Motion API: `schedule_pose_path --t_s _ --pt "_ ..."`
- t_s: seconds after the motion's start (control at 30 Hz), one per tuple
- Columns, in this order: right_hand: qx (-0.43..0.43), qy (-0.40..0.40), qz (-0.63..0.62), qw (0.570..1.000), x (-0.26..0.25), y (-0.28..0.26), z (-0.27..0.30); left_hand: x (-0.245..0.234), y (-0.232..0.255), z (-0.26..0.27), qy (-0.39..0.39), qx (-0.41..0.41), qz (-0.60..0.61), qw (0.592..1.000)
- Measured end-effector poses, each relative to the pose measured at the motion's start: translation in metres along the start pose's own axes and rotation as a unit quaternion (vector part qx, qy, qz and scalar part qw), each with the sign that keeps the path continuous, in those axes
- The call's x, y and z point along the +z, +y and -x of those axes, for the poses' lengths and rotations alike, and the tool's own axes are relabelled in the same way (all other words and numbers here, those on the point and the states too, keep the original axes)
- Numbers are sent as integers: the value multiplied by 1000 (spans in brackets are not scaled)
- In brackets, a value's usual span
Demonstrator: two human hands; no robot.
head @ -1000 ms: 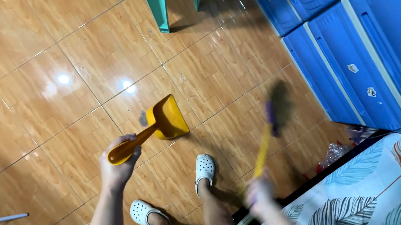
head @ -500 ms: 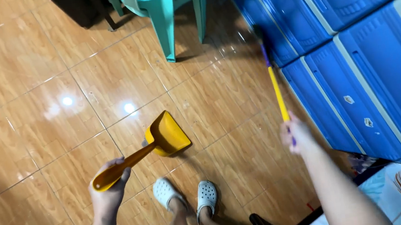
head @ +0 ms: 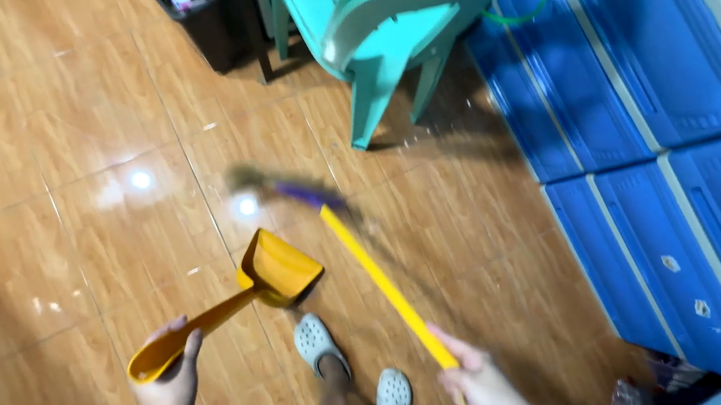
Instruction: Tidying items on a desk and dresser, moving furniture, and sweeping the floor.
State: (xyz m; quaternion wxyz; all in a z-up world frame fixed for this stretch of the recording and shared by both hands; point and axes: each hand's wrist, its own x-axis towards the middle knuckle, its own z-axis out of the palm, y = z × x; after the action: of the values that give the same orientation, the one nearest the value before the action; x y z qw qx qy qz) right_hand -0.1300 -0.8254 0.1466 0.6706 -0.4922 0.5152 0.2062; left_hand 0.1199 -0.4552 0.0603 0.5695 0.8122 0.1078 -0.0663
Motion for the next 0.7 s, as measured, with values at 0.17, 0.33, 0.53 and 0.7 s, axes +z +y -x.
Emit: schedule_pose_path --t_s 0.17,0.33,0.53,0.7 --pt "-125 47 -1 991 80 -159 -176 -32 -24 -31 58 20 43 997" --pt "-147 107 129 975 152 -142 -290 -56 -26 -44 127 3 17 992" --pt "-241 19 387 890 99 75 -204 -66 9 -69 141 -37 2 989" --pt "-127 -157 185 962 96 -124 -104 -77 13 -74 146 -58 11 987"
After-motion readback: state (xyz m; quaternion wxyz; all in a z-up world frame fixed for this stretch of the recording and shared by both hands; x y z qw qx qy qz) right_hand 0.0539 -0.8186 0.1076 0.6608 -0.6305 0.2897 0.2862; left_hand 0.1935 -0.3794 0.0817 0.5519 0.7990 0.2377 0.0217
